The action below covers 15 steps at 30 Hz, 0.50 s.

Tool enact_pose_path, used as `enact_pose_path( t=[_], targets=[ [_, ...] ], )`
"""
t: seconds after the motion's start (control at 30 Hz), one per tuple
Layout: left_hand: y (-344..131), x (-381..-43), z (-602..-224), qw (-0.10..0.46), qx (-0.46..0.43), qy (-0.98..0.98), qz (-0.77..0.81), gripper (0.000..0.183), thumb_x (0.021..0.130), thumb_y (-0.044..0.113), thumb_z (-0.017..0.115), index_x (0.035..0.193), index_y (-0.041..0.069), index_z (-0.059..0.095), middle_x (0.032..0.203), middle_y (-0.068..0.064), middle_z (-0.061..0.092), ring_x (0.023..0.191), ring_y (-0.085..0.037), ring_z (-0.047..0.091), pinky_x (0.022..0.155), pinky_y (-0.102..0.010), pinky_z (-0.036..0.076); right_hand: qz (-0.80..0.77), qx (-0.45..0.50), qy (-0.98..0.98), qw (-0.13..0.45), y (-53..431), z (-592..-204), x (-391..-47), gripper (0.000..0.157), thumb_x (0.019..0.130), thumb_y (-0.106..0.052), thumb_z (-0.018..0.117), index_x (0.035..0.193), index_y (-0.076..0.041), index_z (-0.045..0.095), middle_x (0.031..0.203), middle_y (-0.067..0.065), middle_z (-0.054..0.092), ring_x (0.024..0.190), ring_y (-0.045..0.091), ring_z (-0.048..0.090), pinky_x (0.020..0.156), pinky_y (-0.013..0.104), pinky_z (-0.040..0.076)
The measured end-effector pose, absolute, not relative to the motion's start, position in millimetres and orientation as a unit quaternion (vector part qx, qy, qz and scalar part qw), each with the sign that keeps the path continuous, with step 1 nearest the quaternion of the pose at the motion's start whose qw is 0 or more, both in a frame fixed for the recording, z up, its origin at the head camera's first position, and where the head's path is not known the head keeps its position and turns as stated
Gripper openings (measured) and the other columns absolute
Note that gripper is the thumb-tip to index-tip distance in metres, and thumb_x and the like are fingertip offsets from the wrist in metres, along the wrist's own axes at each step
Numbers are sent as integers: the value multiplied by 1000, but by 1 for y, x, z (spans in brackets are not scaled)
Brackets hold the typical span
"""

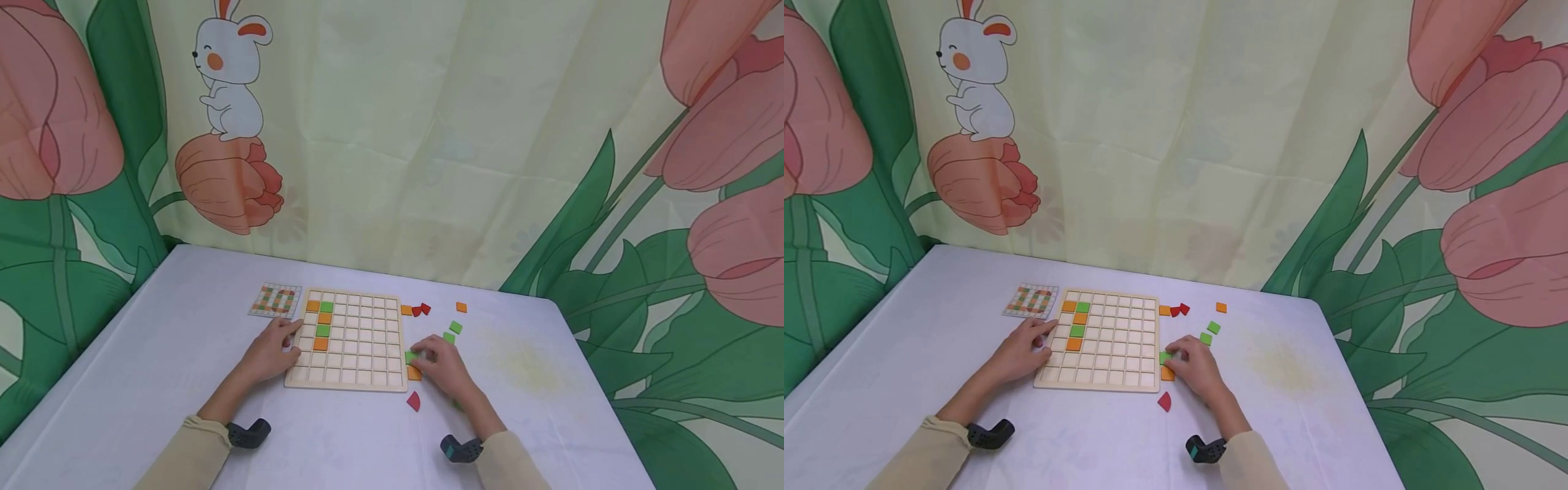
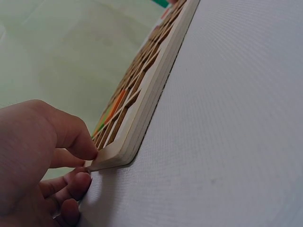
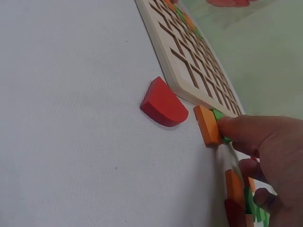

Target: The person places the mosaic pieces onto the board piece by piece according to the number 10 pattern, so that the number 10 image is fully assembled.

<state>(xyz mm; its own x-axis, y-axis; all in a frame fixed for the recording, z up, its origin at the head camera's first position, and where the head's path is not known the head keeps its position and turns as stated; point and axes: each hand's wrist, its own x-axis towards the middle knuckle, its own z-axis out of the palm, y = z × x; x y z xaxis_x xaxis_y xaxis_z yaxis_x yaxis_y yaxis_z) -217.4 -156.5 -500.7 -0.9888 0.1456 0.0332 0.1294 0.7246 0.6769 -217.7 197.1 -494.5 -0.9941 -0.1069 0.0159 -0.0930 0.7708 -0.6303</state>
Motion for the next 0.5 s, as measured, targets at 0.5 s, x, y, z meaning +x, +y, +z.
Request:
enact_pose_path(
  t=[0.5],
  targets=[
    [-156, -218, -501, 12, 74, 929, 363, 62, 82, 11, 62, 141, 0, 47, 100, -10, 45, 76, -17, 42, 58, -27, 33, -295, -66, 953, 27, 209, -493, -218, 27, 80, -19, 77, 107, -20, 74, 92, -3, 59, 81, 15, 50, 65, 23, 46]
  ],
)
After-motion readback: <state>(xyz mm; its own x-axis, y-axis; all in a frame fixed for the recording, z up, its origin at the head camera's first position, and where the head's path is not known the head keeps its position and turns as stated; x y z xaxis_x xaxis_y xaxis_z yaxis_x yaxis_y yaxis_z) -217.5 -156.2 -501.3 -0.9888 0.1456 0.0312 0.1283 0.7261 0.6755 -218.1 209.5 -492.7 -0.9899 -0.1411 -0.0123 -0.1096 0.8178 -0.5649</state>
